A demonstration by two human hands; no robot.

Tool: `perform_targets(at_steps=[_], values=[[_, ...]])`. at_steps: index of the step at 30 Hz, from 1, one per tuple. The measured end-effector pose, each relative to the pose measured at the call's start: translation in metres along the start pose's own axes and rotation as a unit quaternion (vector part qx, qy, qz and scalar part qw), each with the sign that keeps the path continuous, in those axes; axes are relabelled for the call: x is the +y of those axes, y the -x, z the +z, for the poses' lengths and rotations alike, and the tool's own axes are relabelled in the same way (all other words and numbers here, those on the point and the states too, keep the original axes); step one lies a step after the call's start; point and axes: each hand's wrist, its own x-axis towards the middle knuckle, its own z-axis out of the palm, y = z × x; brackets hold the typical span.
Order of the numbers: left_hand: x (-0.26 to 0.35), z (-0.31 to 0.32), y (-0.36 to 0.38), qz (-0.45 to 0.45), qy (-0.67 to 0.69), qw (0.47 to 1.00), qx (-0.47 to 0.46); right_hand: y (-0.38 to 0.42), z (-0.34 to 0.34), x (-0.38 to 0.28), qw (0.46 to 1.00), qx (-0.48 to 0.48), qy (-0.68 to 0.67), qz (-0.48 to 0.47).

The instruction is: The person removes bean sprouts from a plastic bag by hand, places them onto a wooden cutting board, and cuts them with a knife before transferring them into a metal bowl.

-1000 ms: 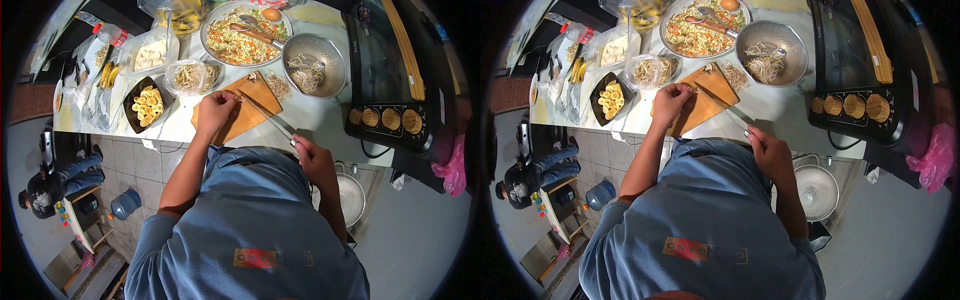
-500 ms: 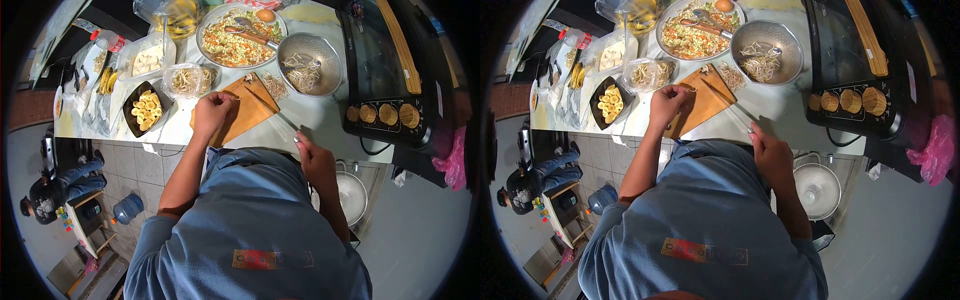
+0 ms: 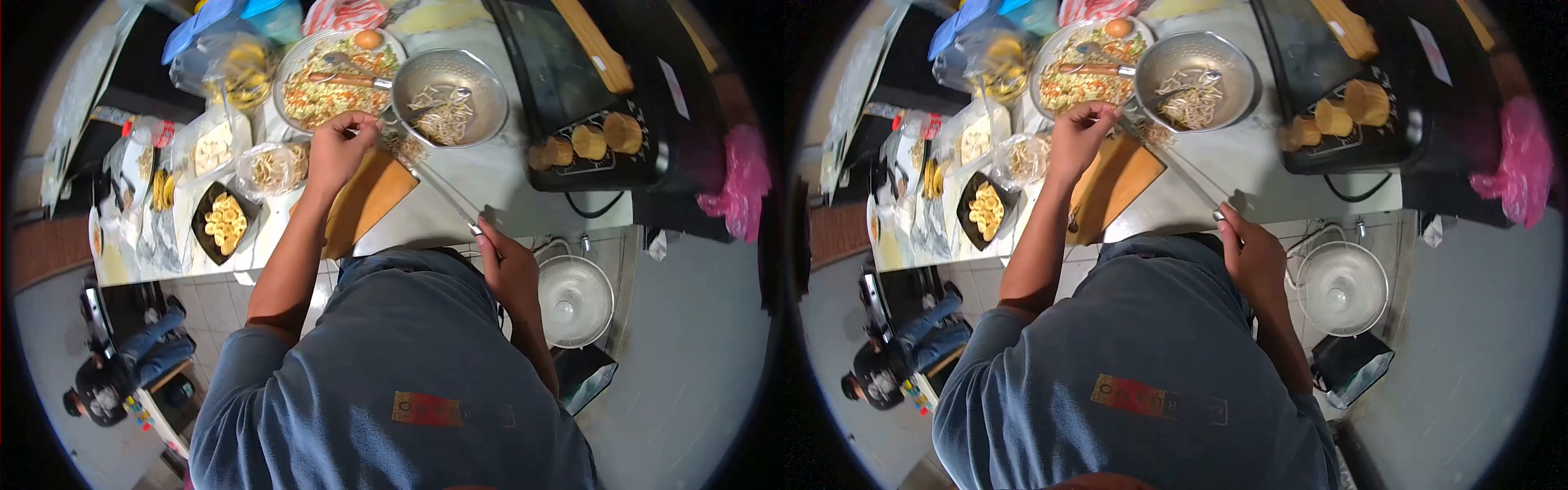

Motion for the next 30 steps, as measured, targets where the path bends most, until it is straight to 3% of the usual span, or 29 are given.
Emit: perform_targets(at_steps=[5,9,11,13,15,19,21,23,27,30], values=[[0.006,0.037,-0.036,0.087,-0.030,0.996,-0.021,0.009,0.000,0.007,1.000,0.020,-0.006,-0.009],[0.018,0.046,-0.040,0.103,-0.142,0.984,-0.025,0.012,-0.003,0.004,1.000,0.011,-0.007,0.017],[0.007,0.041,-0.041,0.169,-0.190,0.967,-0.006,0.011,-0.001,0.007,0.999,0.023,-0.003,-0.021],[0.013,0.025,-0.029,0.150,-0.190,0.970,-0.004,0.012,-0.001,0.006,0.999,0.015,-0.012,-0.026],[0.019,0.007,-0.019,0.032,-0.153,0.988,0.005,0.006,-0.004,0.003,0.999,0.008,-0.042,-0.028],[0.016,-0.035,0.016,-0.055,-0.079,0.995,0.015,-0.006,-0.001,-0.001,0.998,-0.025,-0.028,-0.050],[0.002,-0.055,0.033,-0.069,-0.087,0.993,0.031,-0.014,-0.001,-0.010,0.996,-0.075,-0.039,0.011],[-0.011,-0.068,0.055,-0.034,-0.068,0.996,0.048,-0.020,0.004,-0.011,0.995,-0.090,-0.039,-0.020],[-0.031,-0.088,0.090,-0.141,-0.112,0.983,0.037,-0.033,0.012,-0.016,0.991,-0.120,-0.022,-0.057],[-0.047,-0.085,0.111,-0.122,-0.205,0.970,0.054,-0.041,0.015,-0.022,0.987,-0.136,-0.007,-0.084]])
